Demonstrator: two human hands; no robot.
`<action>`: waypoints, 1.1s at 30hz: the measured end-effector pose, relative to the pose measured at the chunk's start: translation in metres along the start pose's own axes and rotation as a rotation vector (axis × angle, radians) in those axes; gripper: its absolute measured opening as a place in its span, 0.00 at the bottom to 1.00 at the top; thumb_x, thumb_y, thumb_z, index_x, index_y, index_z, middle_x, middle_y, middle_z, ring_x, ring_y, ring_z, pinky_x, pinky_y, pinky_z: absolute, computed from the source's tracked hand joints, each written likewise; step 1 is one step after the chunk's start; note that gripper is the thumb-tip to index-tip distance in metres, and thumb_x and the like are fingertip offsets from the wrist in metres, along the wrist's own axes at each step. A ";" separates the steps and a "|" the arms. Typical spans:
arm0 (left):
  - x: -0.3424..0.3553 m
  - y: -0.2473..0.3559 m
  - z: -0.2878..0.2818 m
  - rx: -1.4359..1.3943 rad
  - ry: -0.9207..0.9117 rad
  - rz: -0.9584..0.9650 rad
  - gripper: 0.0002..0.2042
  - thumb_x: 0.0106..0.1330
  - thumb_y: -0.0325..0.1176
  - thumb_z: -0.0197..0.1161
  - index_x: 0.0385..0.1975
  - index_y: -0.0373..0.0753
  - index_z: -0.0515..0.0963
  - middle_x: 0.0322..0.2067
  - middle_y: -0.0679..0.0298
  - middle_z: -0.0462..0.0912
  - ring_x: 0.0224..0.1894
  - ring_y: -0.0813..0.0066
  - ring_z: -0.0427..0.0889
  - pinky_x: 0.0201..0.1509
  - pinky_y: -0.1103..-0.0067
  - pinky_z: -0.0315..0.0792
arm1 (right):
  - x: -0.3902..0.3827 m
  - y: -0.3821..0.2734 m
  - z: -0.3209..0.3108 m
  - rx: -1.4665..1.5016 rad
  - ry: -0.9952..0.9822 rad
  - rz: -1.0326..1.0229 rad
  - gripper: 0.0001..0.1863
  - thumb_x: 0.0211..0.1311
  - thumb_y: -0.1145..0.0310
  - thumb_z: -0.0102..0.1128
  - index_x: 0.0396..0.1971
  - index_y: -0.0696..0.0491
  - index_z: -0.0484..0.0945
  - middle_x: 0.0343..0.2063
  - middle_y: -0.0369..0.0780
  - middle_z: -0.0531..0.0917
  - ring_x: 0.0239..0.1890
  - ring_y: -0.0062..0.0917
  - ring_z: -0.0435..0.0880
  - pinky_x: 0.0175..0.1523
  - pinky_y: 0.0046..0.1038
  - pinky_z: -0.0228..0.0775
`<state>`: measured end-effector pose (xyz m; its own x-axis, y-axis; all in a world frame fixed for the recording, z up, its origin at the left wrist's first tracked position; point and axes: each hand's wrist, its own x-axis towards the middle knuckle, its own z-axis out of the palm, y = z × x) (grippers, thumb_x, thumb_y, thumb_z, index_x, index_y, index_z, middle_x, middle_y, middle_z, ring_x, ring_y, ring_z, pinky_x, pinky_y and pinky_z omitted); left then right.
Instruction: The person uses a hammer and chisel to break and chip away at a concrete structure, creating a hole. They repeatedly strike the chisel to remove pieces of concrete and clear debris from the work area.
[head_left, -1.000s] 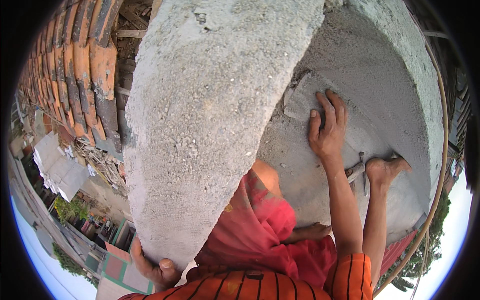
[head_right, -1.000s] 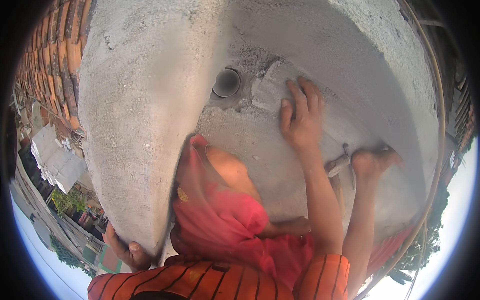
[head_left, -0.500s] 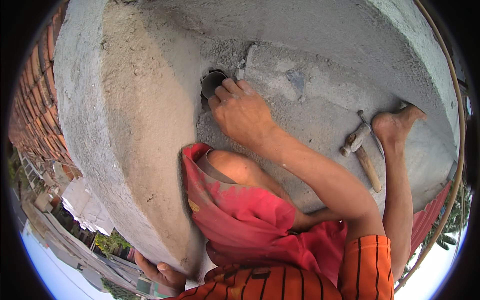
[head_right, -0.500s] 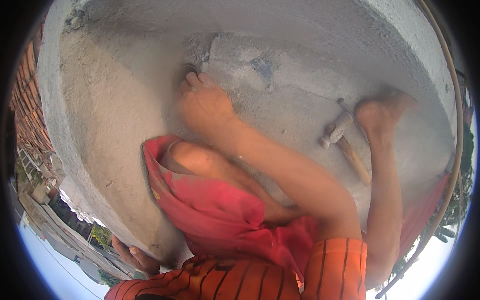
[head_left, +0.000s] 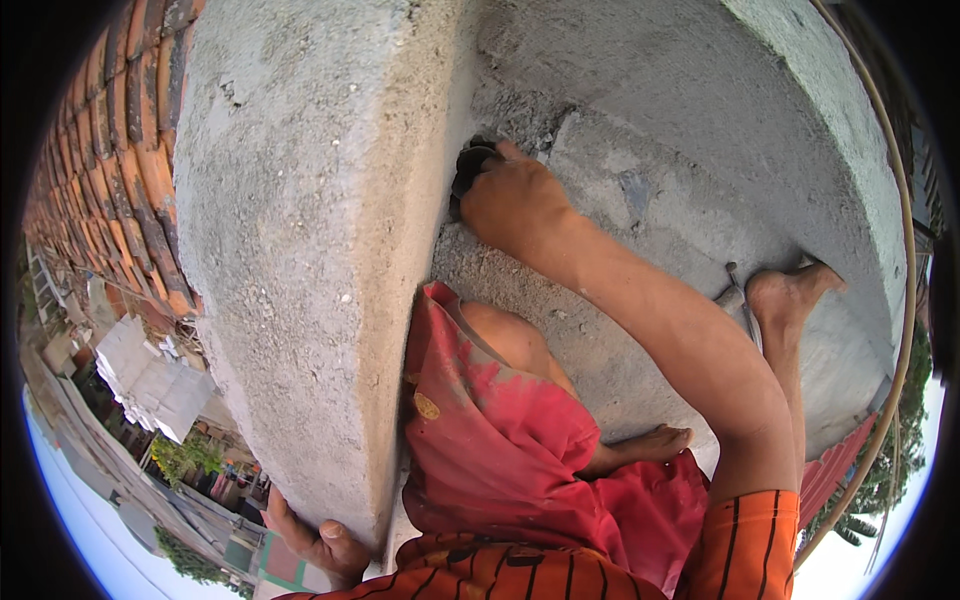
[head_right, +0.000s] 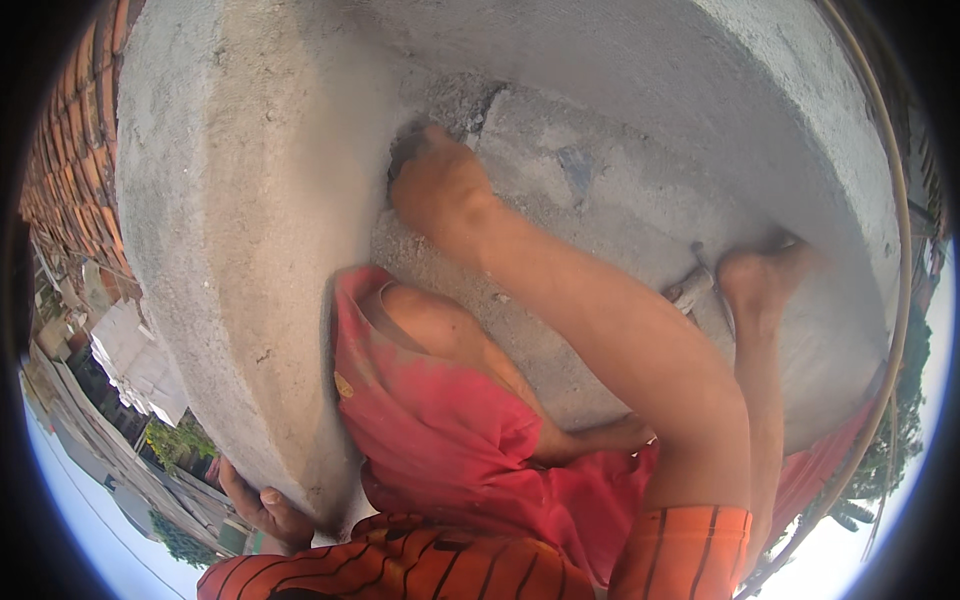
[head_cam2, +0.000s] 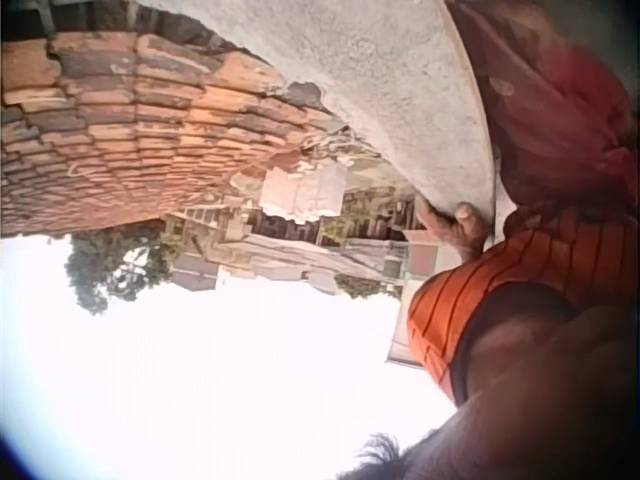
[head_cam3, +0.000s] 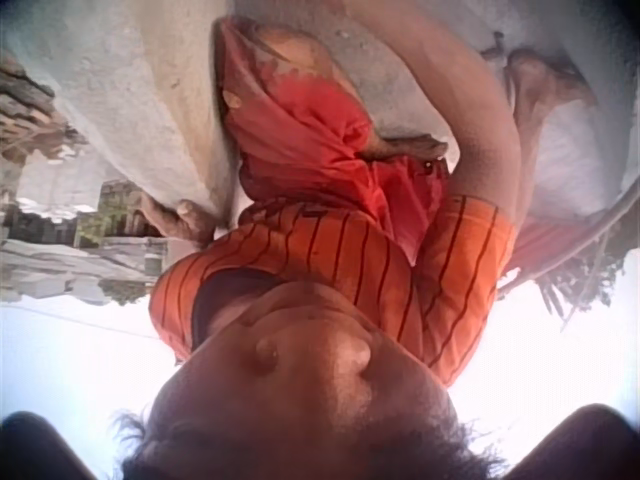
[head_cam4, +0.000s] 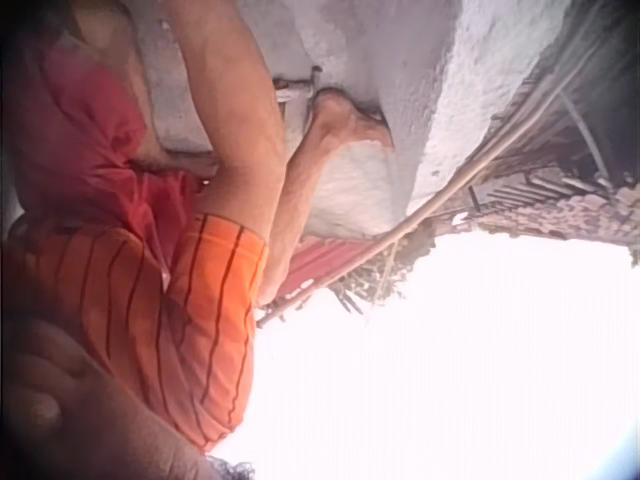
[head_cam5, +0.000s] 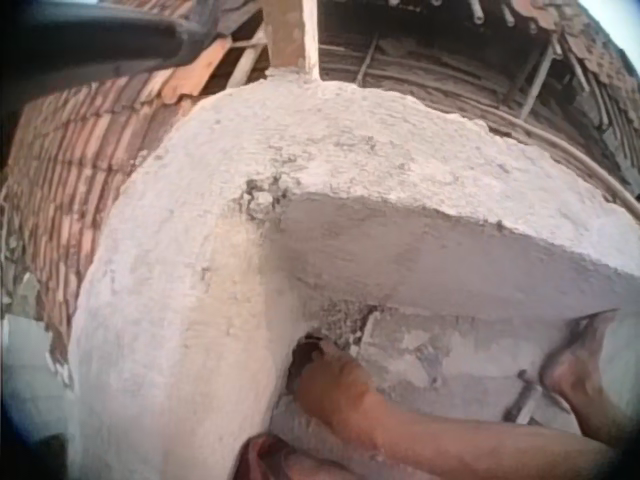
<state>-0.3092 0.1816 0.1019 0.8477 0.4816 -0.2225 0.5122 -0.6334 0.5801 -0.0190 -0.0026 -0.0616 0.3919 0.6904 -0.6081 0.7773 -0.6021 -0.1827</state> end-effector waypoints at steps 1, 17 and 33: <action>-0.002 -0.001 0.000 0.005 0.008 -0.006 0.37 0.67 0.56 0.43 0.59 0.21 0.58 0.54 0.44 0.67 0.57 0.55 0.67 0.60 0.64 0.59 | 0.000 0.001 -0.001 0.002 0.017 0.012 0.10 0.55 0.69 0.59 0.37 0.49 0.85 0.41 0.34 0.83 0.55 0.26 0.74 0.61 0.27 0.56; -0.006 -0.001 0.005 -0.058 0.070 -0.033 0.38 0.66 0.57 0.44 0.59 0.21 0.58 0.55 0.43 0.67 0.57 0.53 0.68 0.61 0.64 0.60 | 0.004 0.009 0.027 0.083 0.214 0.023 0.10 0.56 0.74 0.53 0.33 0.55 0.84 0.35 0.40 0.84 0.44 0.28 0.82 0.66 0.25 0.54; -0.006 0.003 0.008 0.064 0.122 -0.112 0.43 0.64 0.64 0.45 0.60 0.23 0.58 0.56 0.43 0.67 0.58 0.53 0.68 0.62 0.63 0.61 | -0.020 0.029 0.020 0.028 0.423 -0.114 0.08 0.54 0.71 0.54 0.30 0.50 0.82 0.35 0.33 0.83 0.51 0.23 0.76 0.65 0.29 0.57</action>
<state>-0.3120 0.1719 0.0991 0.7641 0.6183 -0.1841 0.6131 -0.6073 0.5053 -0.0141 -0.0417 -0.0706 0.4760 0.8529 -0.2144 0.8157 -0.5193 -0.2549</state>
